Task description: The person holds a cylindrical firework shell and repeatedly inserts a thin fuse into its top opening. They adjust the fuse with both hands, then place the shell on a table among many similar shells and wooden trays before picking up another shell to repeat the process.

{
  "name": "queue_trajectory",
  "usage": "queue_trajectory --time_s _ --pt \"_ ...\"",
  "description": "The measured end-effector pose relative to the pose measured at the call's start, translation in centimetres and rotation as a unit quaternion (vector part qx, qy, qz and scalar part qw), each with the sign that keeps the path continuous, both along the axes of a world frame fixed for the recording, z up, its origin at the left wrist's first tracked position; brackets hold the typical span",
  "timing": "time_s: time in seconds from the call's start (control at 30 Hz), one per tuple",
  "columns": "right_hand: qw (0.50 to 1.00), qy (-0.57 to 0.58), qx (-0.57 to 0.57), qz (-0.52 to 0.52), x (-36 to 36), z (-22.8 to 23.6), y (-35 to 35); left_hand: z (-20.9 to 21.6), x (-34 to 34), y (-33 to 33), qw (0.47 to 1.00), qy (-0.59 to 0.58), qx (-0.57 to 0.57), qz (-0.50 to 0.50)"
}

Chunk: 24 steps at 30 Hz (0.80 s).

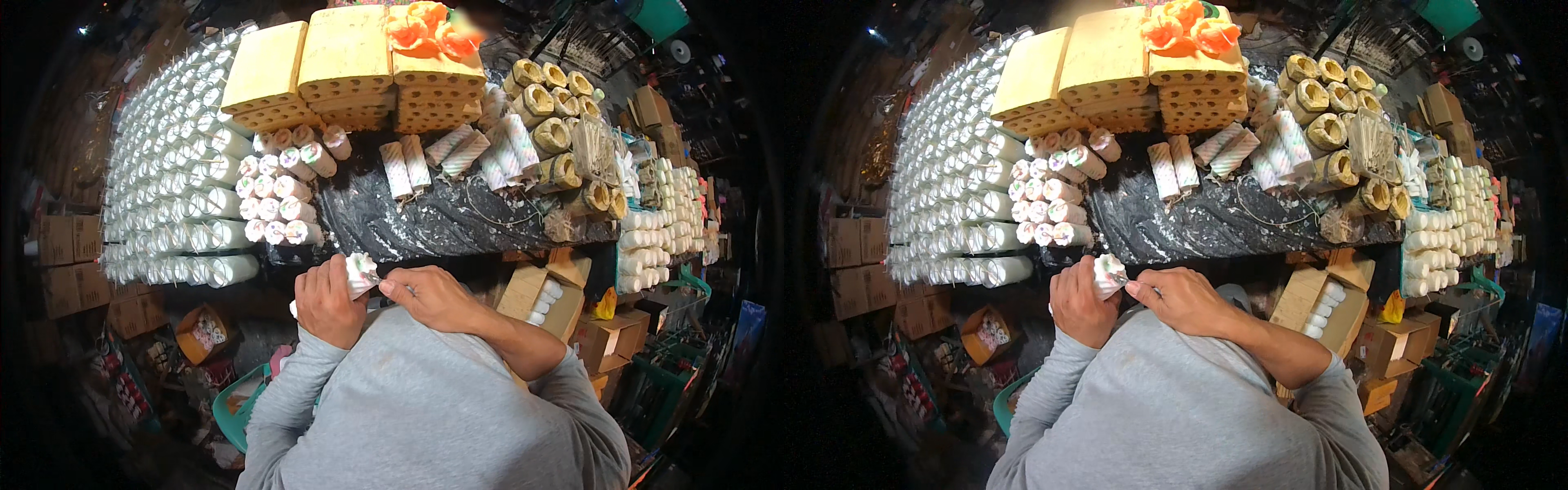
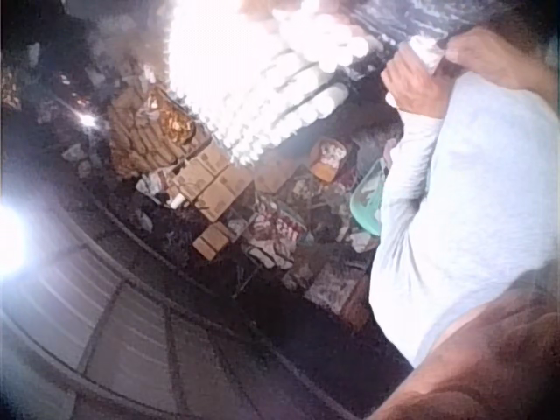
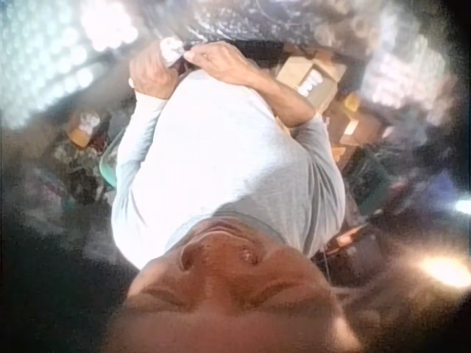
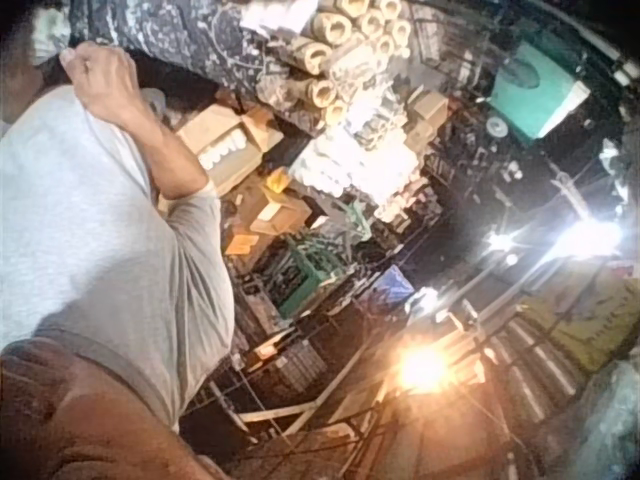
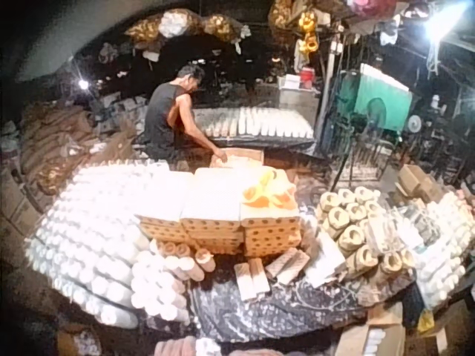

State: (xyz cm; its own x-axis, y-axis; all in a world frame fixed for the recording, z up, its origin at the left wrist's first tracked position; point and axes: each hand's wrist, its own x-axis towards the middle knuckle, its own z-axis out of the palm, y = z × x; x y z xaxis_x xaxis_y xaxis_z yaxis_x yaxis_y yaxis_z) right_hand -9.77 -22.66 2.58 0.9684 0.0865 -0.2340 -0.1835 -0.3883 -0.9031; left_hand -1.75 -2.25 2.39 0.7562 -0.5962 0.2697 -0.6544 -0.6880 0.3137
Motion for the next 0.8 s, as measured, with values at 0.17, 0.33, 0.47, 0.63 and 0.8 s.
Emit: queue_trajectory --time_s 0.17,0.33,0.47,0.63,0.8 --pt "0.999 0.027 -0.032 -0.029 0.9 -0.6 0.6 -0.6 0.4 -0.6 0.999 -0.046 -0.018 0.004" --pt "0.999 0.024 0.01 -0.021 1.0 -1.9 0.3 -1.0 0.5 -0.1 0.999 -0.007 -0.035 -0.006" --pt "0.945 0.184 0.264 0.062 1.9 -3.0 -1.6 -1.4 0.8 0.9 0.995 0.079 -0.057 -0.033" --pt "0.87 0.263 0.418 -0.007 2.6 -2.3 -2.9 -2.0 0.9 1.0 0.992 0.098 -0.064 -0.037" --pt "0.994 -0.042 0.094 -0.039 3.1 -1.8 -0.9 -1.9 0.6 0.6 0.992 0.108 -0.03 -0.052"
